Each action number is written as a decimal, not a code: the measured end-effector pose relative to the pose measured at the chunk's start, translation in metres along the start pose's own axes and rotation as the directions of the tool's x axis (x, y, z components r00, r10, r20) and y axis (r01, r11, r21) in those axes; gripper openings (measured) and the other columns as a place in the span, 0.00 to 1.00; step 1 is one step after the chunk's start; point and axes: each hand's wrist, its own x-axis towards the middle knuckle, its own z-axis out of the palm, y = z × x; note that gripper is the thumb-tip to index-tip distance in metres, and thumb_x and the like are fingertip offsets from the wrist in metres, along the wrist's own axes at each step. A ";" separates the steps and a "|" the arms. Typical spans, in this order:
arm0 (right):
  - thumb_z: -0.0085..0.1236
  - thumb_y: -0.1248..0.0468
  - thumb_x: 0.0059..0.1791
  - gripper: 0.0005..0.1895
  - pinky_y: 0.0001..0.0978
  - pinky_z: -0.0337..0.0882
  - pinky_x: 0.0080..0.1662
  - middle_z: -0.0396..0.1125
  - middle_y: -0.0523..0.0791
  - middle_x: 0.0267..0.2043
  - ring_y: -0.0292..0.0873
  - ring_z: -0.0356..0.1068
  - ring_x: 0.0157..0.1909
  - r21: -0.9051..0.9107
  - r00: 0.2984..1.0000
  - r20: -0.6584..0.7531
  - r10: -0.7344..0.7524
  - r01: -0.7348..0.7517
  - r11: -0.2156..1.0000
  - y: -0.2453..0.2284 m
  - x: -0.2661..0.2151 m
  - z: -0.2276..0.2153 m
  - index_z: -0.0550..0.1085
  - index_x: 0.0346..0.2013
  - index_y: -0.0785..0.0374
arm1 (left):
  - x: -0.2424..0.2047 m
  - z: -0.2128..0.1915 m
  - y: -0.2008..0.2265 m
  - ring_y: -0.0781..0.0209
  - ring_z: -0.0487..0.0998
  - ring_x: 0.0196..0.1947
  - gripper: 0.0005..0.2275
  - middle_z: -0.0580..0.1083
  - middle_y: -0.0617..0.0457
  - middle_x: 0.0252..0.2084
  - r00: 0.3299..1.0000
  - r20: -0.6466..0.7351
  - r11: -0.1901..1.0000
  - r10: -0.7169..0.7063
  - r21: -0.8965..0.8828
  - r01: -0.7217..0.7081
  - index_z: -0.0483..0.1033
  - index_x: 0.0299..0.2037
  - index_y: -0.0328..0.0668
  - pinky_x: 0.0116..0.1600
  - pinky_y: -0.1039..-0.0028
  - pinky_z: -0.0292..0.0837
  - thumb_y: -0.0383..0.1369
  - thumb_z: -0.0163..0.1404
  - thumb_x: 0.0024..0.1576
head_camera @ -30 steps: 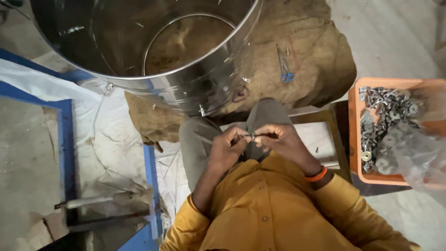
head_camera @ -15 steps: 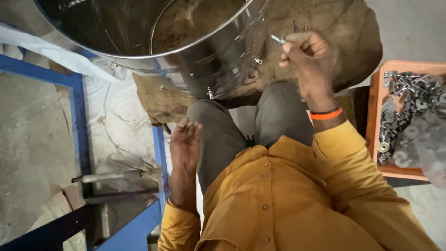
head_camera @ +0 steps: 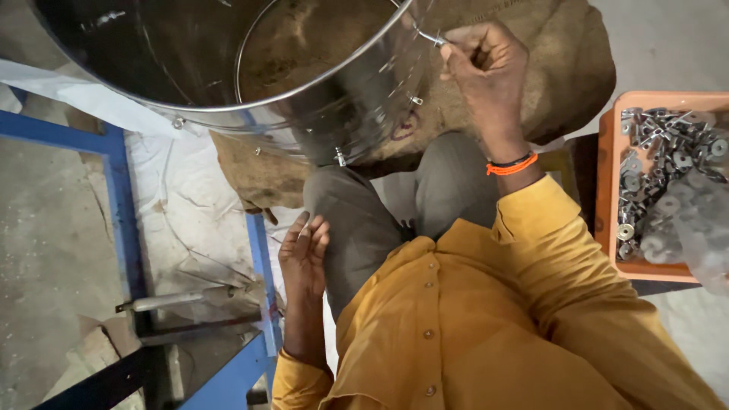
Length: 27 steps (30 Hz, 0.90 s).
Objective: The person sits on the floor and repeatedly picks small metal fasteners from a plastic bin, then inserts them into pre-drilled holes on the side of a large stainless steel container. The person secures each fastener by hand and continues the process around the container's circumference.
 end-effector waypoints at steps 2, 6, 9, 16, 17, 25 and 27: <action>0.62 0.76 0.57 0.05 0.23 0.77 0.41 0.73 0.40 0.39 0.28 0.71 0.37 -0.049 0.999 0.002 -0.040 0.040 0.998 0.001 0.003 0.004 0.74 0.46 0.68 | 0.002 0.005 0.004 0.50 0.79 0.52 0.15 0.76 0.37 0.54 1.000 0.028 1.000 0.013 -0.006 -0.013 0.69 0.61 0.24 0.56 0.69 0.77 0.21 0.46 0.64; 0.62 0.77 0.57 0.07 0.21 0.76 0.41 0.73 0.40 0.41 0.28 0.71 0.38 -0.082 0.996 0.026 -0.082 0.084 0.993 -0.001 0.004 0.011 0.73 0.46 0.67 | 0.001 0.009 0.013 0.49 0.79 0.56 0.14 0.76 0.36 0.54 0.999 0.052 0.999 -0.013 -0.043 0.015 0.71 0.56 0.22 0.59 0.69 0.78 0.19 0.45 0.60; 0.62 0.77 0.57 0.07 0.22 0.75 0.42 0.74 0.41 0.40 0.28 0.71 0.38 -0.096 0.995 0.014 -0.096 0.096 0.991 -0.005 0.007 0.015 0.73 0.47 0.68 | 0.000 0.012 0.018 0.48 0.79 0.57 0.13 0.76 0.37 0.55 0.999 0.041 1.000 -0.013 -0.009 0.013 0.72 0.55 0.21 0.58 0.69 0.79 0.20 0.45 0.61; 0.61 0.76 0.55 0.05 0.20 0.74 0.40 0.73 0.39 0.37 0.27 0.70 0.36 -0.096 0.999 0.009 0.039 -0.038 0.995 -0.015 0.007 0.016 0.74 0.43 0.67 | -0.002 0.026 0.026 0.58 0.83 0.40 0.13 0.80 0.41 0.46 0.999 -0.036 0.987 -0.036 0.155 0.041 0.74 0.56 0.35 0.43 0.74 0.80 0.24 0.45 0.62; 0.61 0.75 0.54 0.04 0.20 0.73 0.39 0.73 0.39 0.37 0.27 0.70 0.35 -0.090 0.999 0.008 0.048 -0.047 0.995 -0.015 0.009 0.016 0.75 0.42 0.67 | -0.001 0.031 0.028 0.59 0.82 0.35 0.12 0.80 0.41 0.42 0.999 -0.026 0.982 -0.038 0.184 0.042 0.74 0.55 0.36 0.38 0.74 0.79 0.25 0.45 0.63; 0.62 0.70 0.51 0.03 0.20 0.68 0.37 0.72 0.37 0.30 0.27 0.65 0.33 -0.326 0.992 -0.056 0.110 -0.123 0.937 -0.028 0.007 0.020 0.78 0.39 0.66 | -0.021 0.113 0.110 0.61 0.77 0.17 0.05 0.78 0.45 0.24 0.942 0.323 0.713 0.093 0.639 -0.289 0.81 0.43 0.32 0.22 0.74 0.70 0.24 0.53 0.60; 0.62 0.68 0.51 0.05 0.21 0.69 0.37 0.73 0.37 0.31 0.27 0.68 0.33 -0.262 0.994 -0.033 0.104 -0.109 0.959 -0.024 0.007 0.021 0.79 0.41 0.65 | -0.028 0.151 0.149 0.63 0.77 0.19 0.07 0.79 0.48 0.26 0.876 0.452 0.595 0.167 0.662 -0.455 0.82 0.44 0.32 0.24 0.75 0.73 0.25 0.53 0.60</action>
